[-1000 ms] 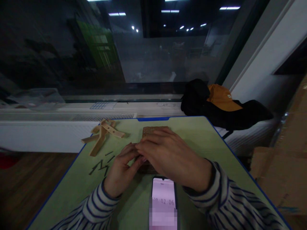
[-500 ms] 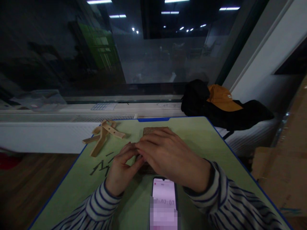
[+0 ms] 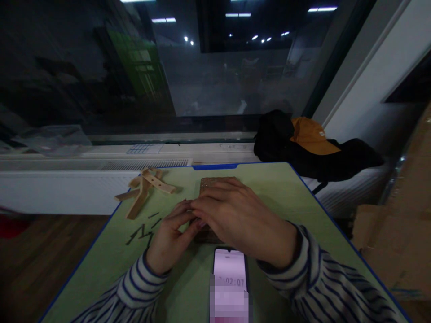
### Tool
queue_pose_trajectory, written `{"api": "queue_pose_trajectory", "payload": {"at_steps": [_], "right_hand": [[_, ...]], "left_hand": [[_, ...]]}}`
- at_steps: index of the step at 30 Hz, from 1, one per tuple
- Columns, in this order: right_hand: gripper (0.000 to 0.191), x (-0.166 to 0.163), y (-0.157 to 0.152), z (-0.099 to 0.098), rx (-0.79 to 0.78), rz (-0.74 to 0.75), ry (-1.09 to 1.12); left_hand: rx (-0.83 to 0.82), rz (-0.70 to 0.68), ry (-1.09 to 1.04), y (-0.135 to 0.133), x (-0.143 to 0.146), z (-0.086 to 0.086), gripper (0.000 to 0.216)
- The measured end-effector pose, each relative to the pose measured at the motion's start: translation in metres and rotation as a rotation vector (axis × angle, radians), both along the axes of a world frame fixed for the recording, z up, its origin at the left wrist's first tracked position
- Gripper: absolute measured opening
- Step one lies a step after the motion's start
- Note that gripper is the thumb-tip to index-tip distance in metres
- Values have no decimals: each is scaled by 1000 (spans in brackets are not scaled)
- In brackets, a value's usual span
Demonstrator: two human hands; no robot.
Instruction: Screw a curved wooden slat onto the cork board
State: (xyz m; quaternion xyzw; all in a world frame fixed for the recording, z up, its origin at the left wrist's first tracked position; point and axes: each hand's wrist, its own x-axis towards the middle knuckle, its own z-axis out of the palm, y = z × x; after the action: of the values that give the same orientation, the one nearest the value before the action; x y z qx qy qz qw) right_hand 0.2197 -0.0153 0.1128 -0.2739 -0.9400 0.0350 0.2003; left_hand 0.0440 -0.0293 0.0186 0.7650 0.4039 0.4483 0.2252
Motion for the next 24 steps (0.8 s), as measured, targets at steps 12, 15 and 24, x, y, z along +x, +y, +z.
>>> {"api": "queue_pose_trajectory", "payload": {"at_steps": [12,15,24], "right_hand": [[19,-3,0,-3,11,-40,-2],[19,-3,-1,-2,-9,-26,5],[17,4,1,-2,-61,64,40]], "left_hand": [[48,96,-21,-1,1,0,12],[61,102,-17,-1,0,-1,11],[45,95,-10,-1,-1,-3,9]]}}
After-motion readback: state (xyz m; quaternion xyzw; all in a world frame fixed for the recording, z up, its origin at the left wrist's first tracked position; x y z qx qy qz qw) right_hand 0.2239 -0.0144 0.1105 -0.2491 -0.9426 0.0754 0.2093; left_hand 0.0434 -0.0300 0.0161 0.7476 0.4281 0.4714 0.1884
